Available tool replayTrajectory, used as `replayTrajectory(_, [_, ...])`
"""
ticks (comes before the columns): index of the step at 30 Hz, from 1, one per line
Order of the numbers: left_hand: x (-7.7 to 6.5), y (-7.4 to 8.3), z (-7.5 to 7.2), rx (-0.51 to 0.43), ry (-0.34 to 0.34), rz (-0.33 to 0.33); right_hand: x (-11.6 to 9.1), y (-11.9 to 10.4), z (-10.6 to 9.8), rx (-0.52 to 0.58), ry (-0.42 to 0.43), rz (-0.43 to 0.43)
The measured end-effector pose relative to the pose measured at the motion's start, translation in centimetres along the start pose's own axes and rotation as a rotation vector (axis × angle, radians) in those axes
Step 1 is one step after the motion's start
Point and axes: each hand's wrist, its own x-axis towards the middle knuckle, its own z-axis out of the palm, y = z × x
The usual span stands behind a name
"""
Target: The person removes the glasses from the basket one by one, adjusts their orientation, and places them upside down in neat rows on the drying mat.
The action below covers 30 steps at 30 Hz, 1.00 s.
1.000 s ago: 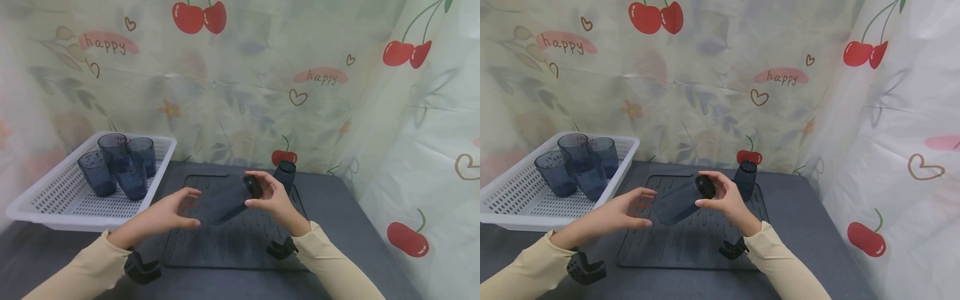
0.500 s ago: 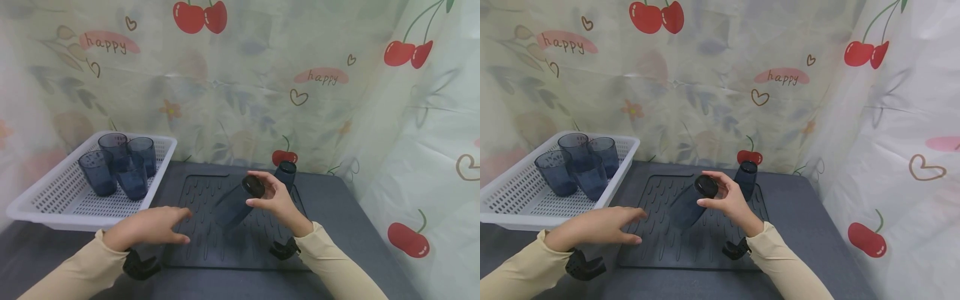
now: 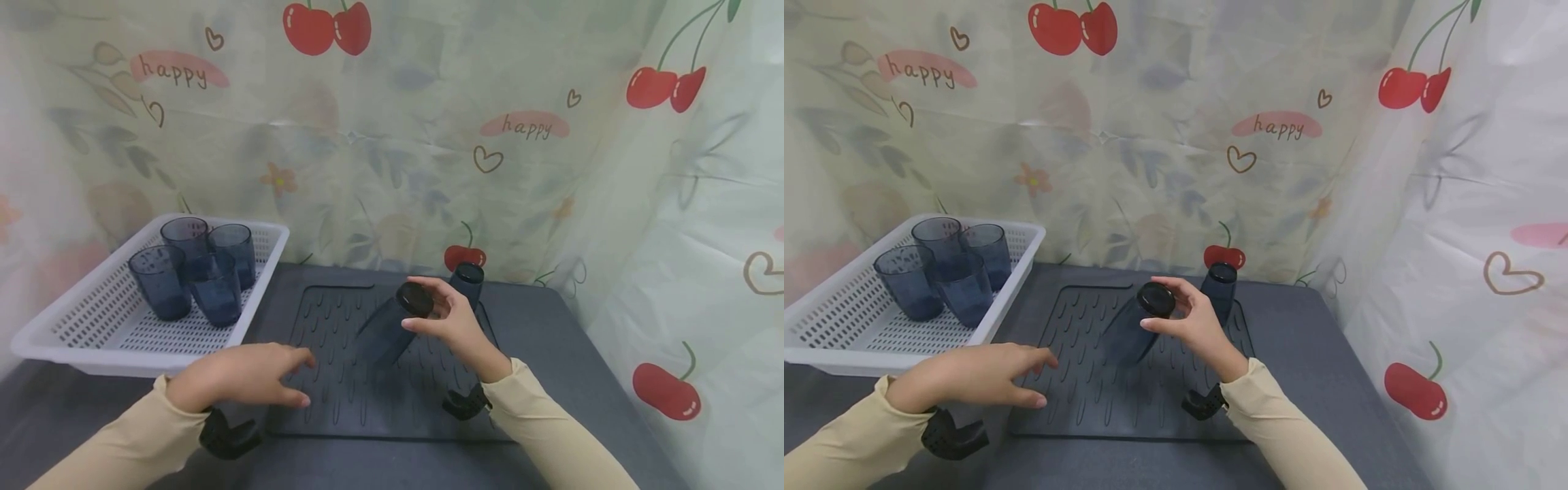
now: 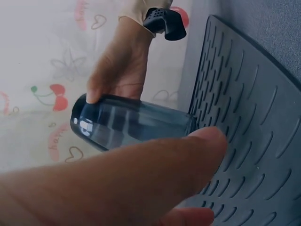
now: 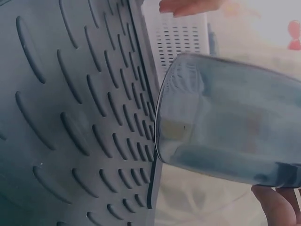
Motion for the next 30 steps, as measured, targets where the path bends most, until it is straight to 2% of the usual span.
replayTrajectory(8, [-0.1,0.2,-0.1,-0.006,-0.021,0.018,0.7,0.5,-0.3,-0.033,0.026,0.03])
replayTrajectory(18, [0.1,0.2,0.1,0.012,-0.008,0.026,1.6,0.9,-0.4,-0.086,0.059,0.08])
replayTrajectory(30, [0.2,0.1,0.5,0.001,-0.02,0.029,3.7,0.9,-0.6,-0.133,0.107,0.113])
